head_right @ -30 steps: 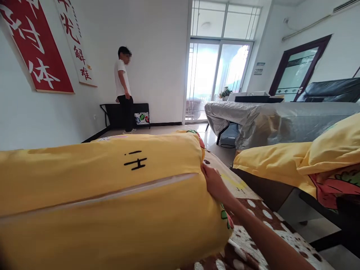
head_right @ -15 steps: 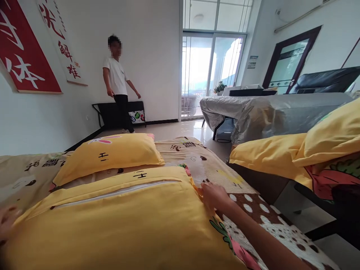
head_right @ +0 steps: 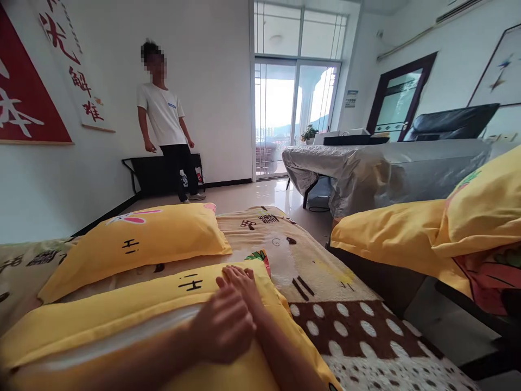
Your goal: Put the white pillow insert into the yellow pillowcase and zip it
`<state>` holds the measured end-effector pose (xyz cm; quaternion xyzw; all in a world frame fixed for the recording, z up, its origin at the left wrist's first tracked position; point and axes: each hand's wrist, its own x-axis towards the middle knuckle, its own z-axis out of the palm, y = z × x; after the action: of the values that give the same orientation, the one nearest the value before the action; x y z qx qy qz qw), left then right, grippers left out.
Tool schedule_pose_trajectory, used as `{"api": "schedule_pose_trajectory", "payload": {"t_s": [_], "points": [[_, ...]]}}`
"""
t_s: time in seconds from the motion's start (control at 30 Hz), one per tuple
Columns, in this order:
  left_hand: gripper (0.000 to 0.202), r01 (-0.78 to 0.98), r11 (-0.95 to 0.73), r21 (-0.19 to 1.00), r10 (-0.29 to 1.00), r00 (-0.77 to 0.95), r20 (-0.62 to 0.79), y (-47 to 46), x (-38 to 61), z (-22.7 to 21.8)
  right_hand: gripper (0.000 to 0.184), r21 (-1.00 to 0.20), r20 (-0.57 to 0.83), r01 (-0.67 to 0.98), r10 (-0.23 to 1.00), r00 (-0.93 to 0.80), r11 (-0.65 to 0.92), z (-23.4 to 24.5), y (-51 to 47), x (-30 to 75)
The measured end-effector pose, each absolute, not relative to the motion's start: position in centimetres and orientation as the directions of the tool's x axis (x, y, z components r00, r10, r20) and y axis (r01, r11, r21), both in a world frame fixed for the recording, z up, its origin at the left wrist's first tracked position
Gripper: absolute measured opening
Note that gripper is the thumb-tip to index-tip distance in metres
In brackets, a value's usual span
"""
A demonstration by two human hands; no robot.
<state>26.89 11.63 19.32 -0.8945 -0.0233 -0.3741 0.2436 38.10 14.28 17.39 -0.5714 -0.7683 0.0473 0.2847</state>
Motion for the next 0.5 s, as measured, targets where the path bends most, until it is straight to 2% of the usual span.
{"api": "schedule_pose_trajectory", "payload": {"t_s": [0.07, 0.1, 0.2, 0.3, 0.4, 0.5], "points": [[0.027, 0.108, -0.880, -0.462, -0.251, 0.721, 0.646, 11.4, 27.1, 15.7, 0.032, -0.448, 0.340, 0.807, 0.908, -0.245, 0.385, 15.5, 14.0, 38.2], [0.025, 0.109, -0.870, -0.481, -0.275, 0.703, 0.656, 11.2, 27.1, 14.8, 0.034, -0.454, 0.304, 0.798, 0.911, -0.280, 0.397, 14.8, 14.0, 38.2], [0.019, 0.113, -0.834, -0.540, -0.314, 0.708, 0.633, 10.7, 27.1, 14.9, 0.039, -0.404, 0.193, 0.836, 0.928, -0.319, 0.371, 13.9, 14.0, 38.0], [0.018, 0.087, -0.814, -0.574, -0.335, 0.737, 0.587, 10.4, 27.3, 15.2, 0.040, -0.390, 0.211, 0.875, 0.953, -0.219, 0.288, 14.5, 13.8, 37.5], [0.011, 0.150, -0.830, -0.538, -0.244, 0.769, 0.591, 10.2, 27.5, 14.2, 0.024, -0.356, 0.236, 0.923, 0.970, -0.063, 0.147, 15.4, 13.3, 37.5], [0.009, 0.164, -0.866, -0.473, -0.181, 0.778, 0.601, 10.1, 27.3, 13.6, 0.027, -0.341, 0.262, 0.940, 0.963, 0.066, 0.028, 15.8, 13.0, 38.4]]}}
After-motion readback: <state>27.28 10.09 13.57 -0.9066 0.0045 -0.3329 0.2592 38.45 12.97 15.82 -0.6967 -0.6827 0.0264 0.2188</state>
